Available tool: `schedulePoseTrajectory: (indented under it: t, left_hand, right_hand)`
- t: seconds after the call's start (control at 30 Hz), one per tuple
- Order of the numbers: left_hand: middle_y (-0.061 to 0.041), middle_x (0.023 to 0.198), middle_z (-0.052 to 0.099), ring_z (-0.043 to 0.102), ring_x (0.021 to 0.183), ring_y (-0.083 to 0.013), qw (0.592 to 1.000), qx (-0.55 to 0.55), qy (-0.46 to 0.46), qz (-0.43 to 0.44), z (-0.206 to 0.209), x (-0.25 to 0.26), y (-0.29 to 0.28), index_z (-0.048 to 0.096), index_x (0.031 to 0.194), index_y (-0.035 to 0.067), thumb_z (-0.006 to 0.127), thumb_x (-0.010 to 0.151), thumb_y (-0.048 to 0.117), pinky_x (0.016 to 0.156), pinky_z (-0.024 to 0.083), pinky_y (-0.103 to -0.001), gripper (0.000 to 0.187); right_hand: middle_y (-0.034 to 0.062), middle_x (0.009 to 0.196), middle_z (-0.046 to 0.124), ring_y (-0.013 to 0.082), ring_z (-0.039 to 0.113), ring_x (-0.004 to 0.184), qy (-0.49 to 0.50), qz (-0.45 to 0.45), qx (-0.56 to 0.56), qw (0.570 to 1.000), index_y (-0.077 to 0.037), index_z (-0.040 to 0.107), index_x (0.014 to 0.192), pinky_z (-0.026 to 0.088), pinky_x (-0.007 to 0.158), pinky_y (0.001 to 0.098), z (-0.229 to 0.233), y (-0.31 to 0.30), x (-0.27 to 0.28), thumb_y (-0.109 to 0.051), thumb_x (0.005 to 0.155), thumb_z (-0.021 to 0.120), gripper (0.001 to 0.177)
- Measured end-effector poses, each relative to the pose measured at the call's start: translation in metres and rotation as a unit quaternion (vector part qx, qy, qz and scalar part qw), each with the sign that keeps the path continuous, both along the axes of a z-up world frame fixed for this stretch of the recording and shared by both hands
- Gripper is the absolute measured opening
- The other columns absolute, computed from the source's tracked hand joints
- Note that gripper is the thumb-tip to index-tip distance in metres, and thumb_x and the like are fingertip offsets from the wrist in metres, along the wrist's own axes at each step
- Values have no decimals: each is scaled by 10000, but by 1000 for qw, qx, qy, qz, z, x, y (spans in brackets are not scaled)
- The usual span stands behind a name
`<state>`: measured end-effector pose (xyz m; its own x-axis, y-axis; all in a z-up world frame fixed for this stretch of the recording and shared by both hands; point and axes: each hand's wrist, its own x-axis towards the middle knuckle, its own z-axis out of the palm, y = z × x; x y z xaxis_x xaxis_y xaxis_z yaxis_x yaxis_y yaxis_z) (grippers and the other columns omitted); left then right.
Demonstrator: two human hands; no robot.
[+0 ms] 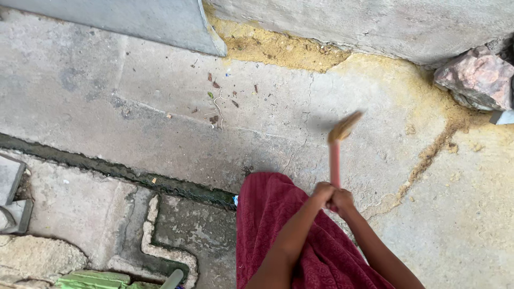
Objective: The person organizes footwear on steps by hand and then sweeps the concrete floor and narrow drainage channel using a broom.
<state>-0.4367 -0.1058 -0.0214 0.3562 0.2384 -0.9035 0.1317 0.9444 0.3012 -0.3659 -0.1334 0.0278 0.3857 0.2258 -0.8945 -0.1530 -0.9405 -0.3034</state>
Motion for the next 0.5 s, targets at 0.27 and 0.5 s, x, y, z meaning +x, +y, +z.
schedulePoseTrajectory:
  t: [0.27,0.5]
  left_hand:
    - [-42,645,567,476,391,-139,907,44,37,417,-18,-154,21,549,1389,67,722,929,189,318,355,-282,506]
    - [-68,1060,726,714,873,-216,922,-1,44,384,28,-113,33,232,1625,305,758,842,218,586,617,-364,947]
  right_hand:
    - [151,745,672,170,593,489,129,357,46,924,11,598,1340,503,420,328,-28,92,-131,-73,998,494,367]
    - [116,980,740,127,727,698,42,323,187,927,-78,591,1396,620,587,280,38,78,-99,-105,974,518,429]
